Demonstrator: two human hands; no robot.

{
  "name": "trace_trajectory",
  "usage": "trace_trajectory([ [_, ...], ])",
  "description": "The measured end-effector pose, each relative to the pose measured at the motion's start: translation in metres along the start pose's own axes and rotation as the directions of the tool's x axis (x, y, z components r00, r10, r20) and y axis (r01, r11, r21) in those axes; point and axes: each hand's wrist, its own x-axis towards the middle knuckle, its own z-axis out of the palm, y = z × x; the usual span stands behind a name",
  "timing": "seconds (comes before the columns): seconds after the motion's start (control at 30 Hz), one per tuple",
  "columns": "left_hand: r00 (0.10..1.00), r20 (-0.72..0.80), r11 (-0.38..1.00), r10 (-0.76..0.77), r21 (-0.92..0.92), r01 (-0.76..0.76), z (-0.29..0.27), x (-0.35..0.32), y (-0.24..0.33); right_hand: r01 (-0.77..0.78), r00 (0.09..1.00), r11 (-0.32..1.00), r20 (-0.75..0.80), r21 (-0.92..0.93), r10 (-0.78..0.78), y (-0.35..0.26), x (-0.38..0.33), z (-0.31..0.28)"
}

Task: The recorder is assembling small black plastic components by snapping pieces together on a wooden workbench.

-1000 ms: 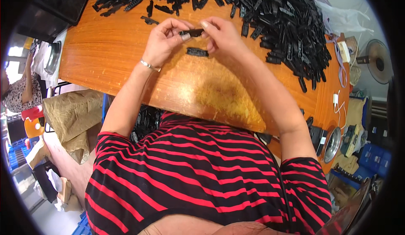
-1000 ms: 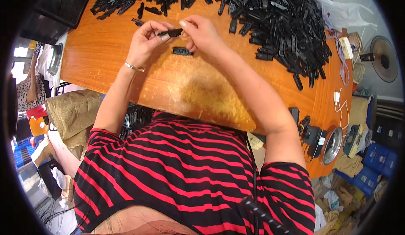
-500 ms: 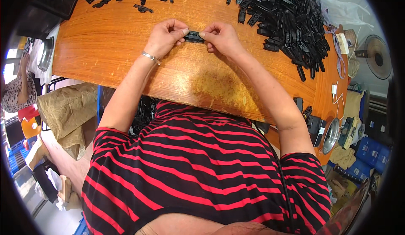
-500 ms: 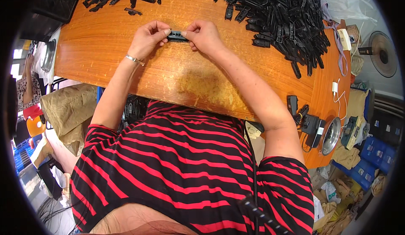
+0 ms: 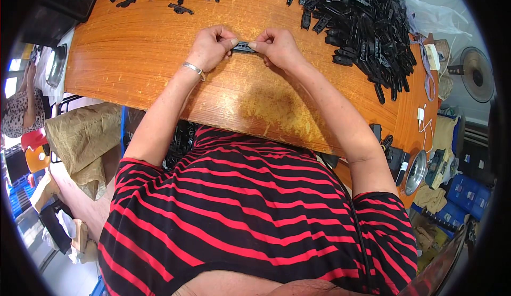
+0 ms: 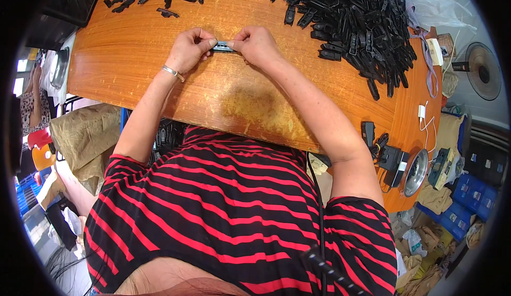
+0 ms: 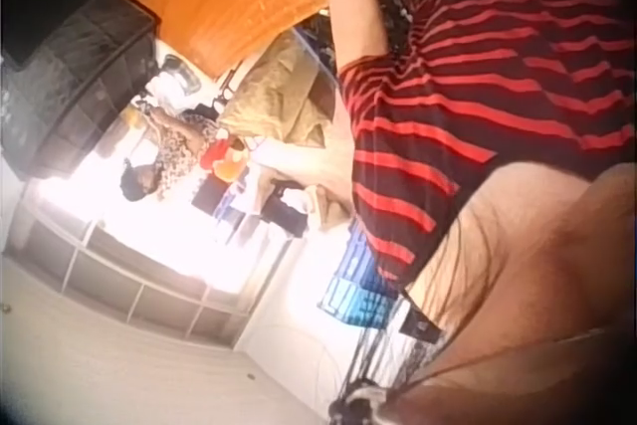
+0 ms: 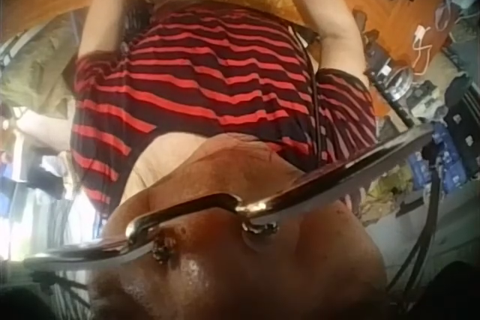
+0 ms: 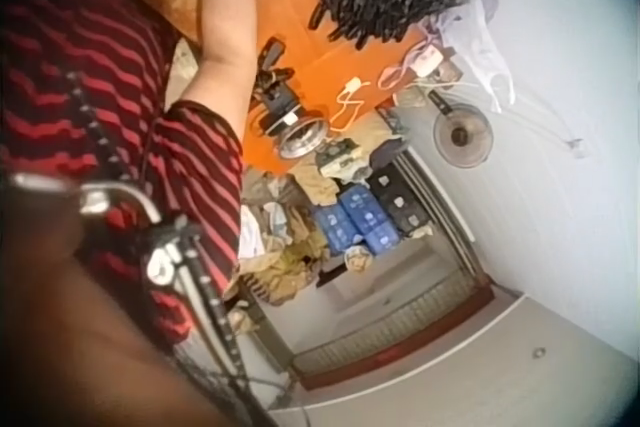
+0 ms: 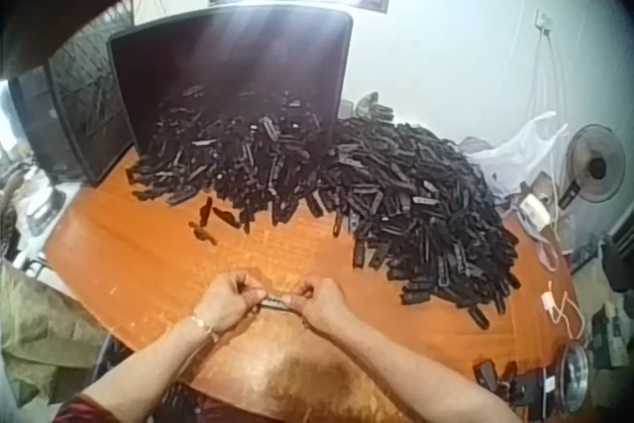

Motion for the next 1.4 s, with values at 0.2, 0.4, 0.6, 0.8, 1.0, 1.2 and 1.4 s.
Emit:
trace_trajectory([
  [0.2, 0.994, 0.059, 0.995, -0.097, 0.031, 0.096, -0.007, 0.006, -0.002, -0.068, 0.993, 0.986, 0.084, -0.154, 0.082, -0.008, 0.01, -0.006],
  [0.4, 0.967, 0.107, 0.959, -0.233, 0.19, 0.21, -0.009, 0.016, 0.011, -0.103, 0.98, 0.916, 0.118, -0.388, 0.16, -0.016, 0.024, -0.013],
  [0.6, 0.987, 0.044, 0.935, -0.156, 0.33, 0.133, -0.01, 0.012, 0.011, 0.083, 0.993, 0.787, 0.121, -0.612, -0.011, -0.023, 0.02, -0.01],
  [0.8, 0.996, -0.016, 0.945, -0.086, 0.316, 0.086, -0.004, 0.009, -0.001, 0.117, 0.993, 0.91, 0.044, -0.398, -0.109, -0.001, 0.013, -0.011],
  [1.0, 0.976, 0.183, 0.982, -0.118, -0.127, 0.143, 0.001, -0.021, 0.004, 0.343, 0.929, 0.929, -0.1, -0.139, -0.358, 0.002, -0.015, -0.003],
  [1.2, 0.986, 0.162, 0.994, 0.027, -0.105, -0.01, -0.008, -0.037, -0.007, 0.242, 0.97, 0.968, 0.001, 0.063, -0.243, -0.01, -0.031, 0.005],
  [1.4, 0.985, 0.115, 0.979, -0.127, -0.148, 0.143, -0.038, -0.1, -0.003, 0.185, 0.867, 0.977, 0.451, 0.107, -0.213, -0.015, -0.036, 0.019],
])
